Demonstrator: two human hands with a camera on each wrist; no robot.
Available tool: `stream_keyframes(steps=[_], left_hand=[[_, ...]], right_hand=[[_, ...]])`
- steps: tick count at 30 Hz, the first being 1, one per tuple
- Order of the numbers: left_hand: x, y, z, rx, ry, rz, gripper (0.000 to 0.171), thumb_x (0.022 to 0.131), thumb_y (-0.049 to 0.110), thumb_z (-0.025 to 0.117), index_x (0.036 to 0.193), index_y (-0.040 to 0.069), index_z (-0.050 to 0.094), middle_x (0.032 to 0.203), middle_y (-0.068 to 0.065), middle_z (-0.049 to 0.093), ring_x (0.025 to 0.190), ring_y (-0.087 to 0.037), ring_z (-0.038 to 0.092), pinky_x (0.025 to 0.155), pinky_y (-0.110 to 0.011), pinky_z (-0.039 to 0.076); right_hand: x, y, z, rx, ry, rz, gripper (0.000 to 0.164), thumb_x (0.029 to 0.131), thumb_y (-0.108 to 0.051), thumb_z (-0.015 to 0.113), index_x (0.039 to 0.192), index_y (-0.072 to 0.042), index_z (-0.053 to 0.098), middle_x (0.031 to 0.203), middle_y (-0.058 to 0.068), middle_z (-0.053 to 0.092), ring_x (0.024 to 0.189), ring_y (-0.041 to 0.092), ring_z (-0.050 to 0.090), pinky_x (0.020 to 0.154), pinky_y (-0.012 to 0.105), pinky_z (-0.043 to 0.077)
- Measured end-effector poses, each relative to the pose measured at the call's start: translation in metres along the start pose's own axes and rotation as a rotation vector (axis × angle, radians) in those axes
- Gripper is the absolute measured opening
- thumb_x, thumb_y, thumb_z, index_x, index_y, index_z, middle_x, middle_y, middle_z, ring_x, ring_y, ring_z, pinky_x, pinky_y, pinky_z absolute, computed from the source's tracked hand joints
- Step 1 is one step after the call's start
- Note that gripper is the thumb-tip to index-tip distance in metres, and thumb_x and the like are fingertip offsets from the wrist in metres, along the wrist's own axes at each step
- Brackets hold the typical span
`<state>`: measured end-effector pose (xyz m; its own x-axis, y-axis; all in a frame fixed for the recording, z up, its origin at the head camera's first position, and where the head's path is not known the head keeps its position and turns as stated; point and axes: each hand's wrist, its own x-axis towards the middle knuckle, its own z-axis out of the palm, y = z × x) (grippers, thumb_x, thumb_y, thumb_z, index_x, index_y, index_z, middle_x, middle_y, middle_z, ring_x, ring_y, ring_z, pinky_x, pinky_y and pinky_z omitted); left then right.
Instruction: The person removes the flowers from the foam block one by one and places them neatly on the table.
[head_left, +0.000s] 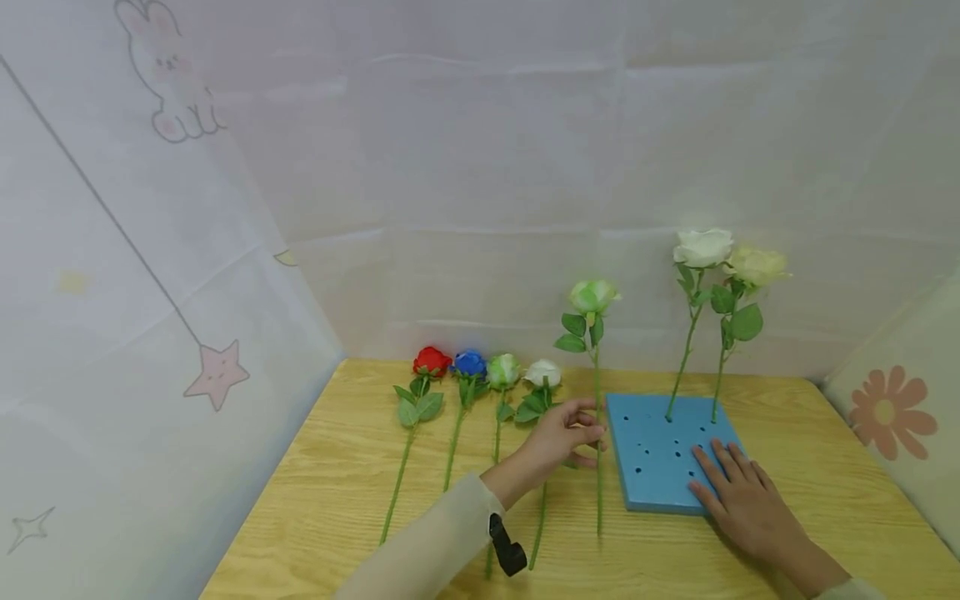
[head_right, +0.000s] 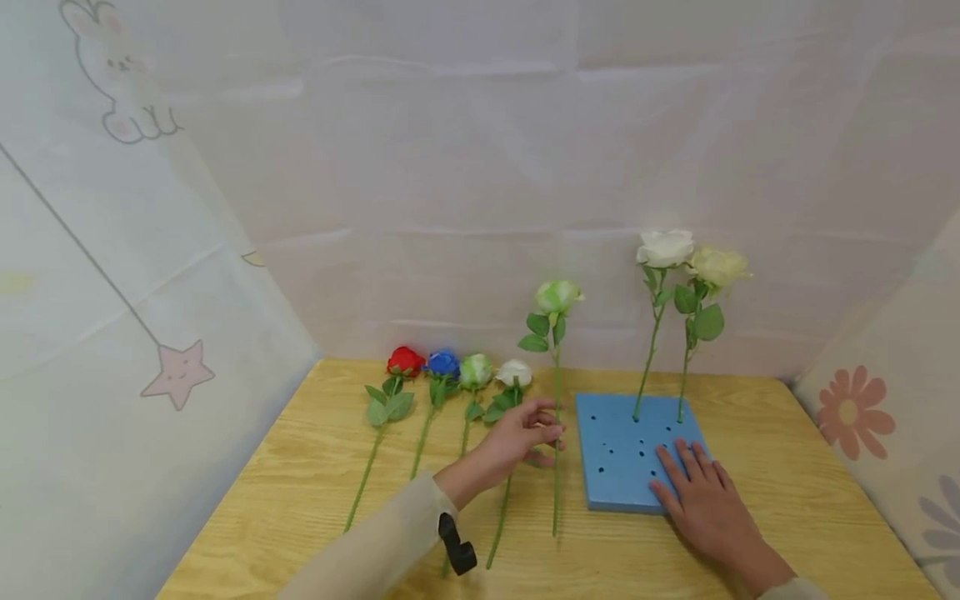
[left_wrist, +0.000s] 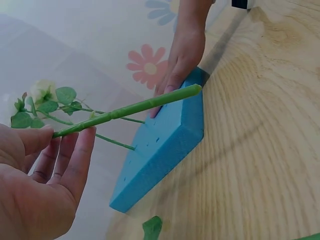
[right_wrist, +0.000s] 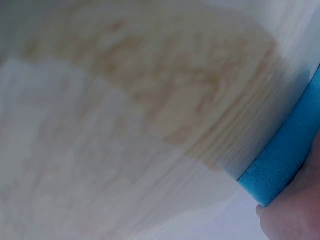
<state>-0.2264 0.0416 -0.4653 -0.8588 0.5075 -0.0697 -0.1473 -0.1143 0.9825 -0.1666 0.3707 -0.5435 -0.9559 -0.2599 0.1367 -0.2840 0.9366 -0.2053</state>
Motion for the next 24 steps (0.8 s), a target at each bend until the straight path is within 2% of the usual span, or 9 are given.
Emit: stream_keyframes(steps=[6,12,19,24], left_hand=[[-0.007,-0.005,-0.001,0.010,-0.015,-0.017,0.048,0.100,0.012,0.065,0.147,0.011,0.050,0.111,-0.006,0.062,0.090,-0.019,0.070,0.088,-0.061,0.055],[-0.011,-0.009,-0.002,0.007,-0.010,-0.045,0.044,0.100,0.013,0.066,0.142,0.011,0.053,0.110,-0.007,0.062,0.098,-0.031,0.070,0.084,-0.056,0.058],[-0.016,-0.016,-0.004,0.031,-0.027,-0.054,0.041,0.101,0.013,0.064,0.140,0.009,0.053,0.107,-0.008,0.061,0.093,-0.025,0.070,0.077,-0.050,0.062],[-0.017,-0.022,-0.005,0.038,-0.032,-0.065,0.034,0.101,0.012,0.063,0.135,0.013,0.057,0.105,-0.007,0.060,0.094,-0.029,0.070,0.076,-0.050,0.062]], right_hand=[[-0.001,-0.002,-0.001,0.014,0.008,-0.005,0.068,0.107,-0.051,0.044,0.159,-0.008,0.034,0.161,0.028,0.026,0.149,0.050,0.017,0.114,0.071,0.016],[-0.001,-0.003,-0.003,0.019,-0.010,0.004,0.068,0.107,-0.051,0.042,0.159,-0.008,0.033,0.162,0.028,0.025,0.149,0.050,0.016,0.113,0.071,0.016],[-0.001,-0.004,-0.004,0.006,0.004,-0.004,0.067,0.107,-0.050,0.045,0.158,-0.007,0.036,0.160,0.028,0.028,0.149,0.050,0.019,0.112,0.071,0.019],[-0.001,-0.006,-0.005,0.002,-0.005,0.005,0.068,0.107,-0.051,0.045,0.158,-0.007,0.036,0.161,0.028,0.028,0.148,0.051,0.019,0.111,0.071,0.020]])
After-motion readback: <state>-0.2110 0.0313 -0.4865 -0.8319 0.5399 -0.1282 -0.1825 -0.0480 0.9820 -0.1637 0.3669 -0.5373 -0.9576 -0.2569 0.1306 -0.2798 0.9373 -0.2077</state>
